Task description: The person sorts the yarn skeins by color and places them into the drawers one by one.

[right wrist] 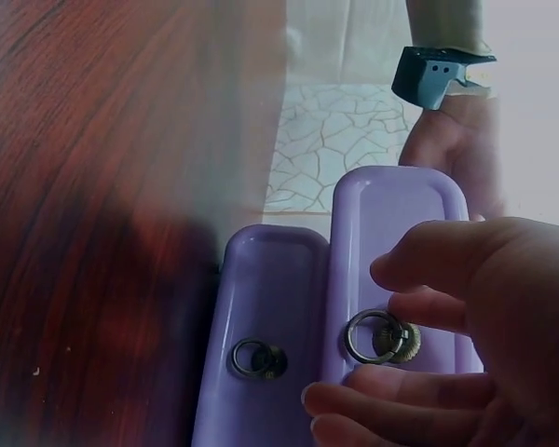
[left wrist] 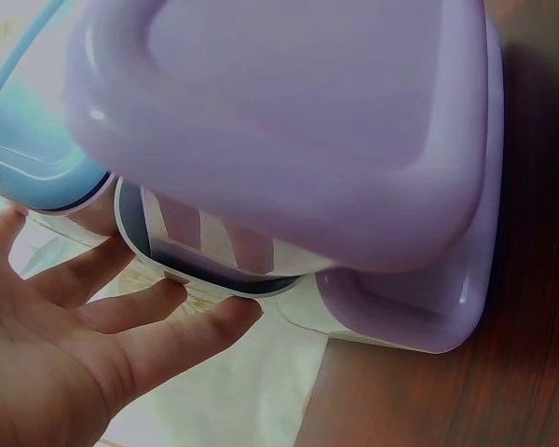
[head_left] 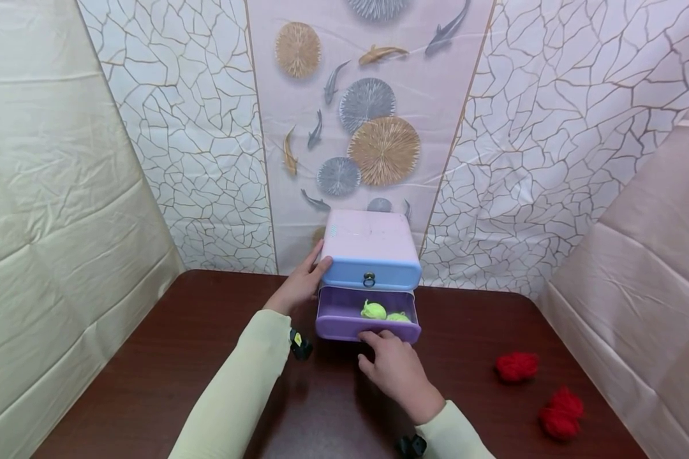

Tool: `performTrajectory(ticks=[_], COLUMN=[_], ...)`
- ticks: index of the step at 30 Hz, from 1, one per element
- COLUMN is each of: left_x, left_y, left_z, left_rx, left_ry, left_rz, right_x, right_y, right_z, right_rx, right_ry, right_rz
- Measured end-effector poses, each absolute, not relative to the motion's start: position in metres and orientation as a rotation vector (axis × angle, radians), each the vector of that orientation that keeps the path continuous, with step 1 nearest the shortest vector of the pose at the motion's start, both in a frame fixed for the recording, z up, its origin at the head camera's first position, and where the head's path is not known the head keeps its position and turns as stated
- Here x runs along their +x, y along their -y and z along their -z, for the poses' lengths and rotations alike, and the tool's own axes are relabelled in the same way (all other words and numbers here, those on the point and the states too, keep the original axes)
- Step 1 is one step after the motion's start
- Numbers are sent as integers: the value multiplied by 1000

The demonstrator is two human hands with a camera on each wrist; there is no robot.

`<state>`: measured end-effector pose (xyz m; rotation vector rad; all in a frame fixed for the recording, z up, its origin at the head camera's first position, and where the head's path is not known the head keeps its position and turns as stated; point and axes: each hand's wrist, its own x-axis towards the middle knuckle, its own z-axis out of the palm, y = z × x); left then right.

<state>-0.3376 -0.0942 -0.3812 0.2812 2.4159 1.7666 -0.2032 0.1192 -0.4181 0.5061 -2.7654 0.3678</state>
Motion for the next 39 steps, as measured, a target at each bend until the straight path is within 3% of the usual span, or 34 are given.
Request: performTrajectory(ticks=[39], left_x=[-339], left_y=[93], left_z=[385], left_rx=[285], left_ry=[-2339], left_rz=[-1866], right_x=[-229], right_y=[-118], right_z=[419], right_rx=[488], right_ry=[2691], right_rz=[-467])
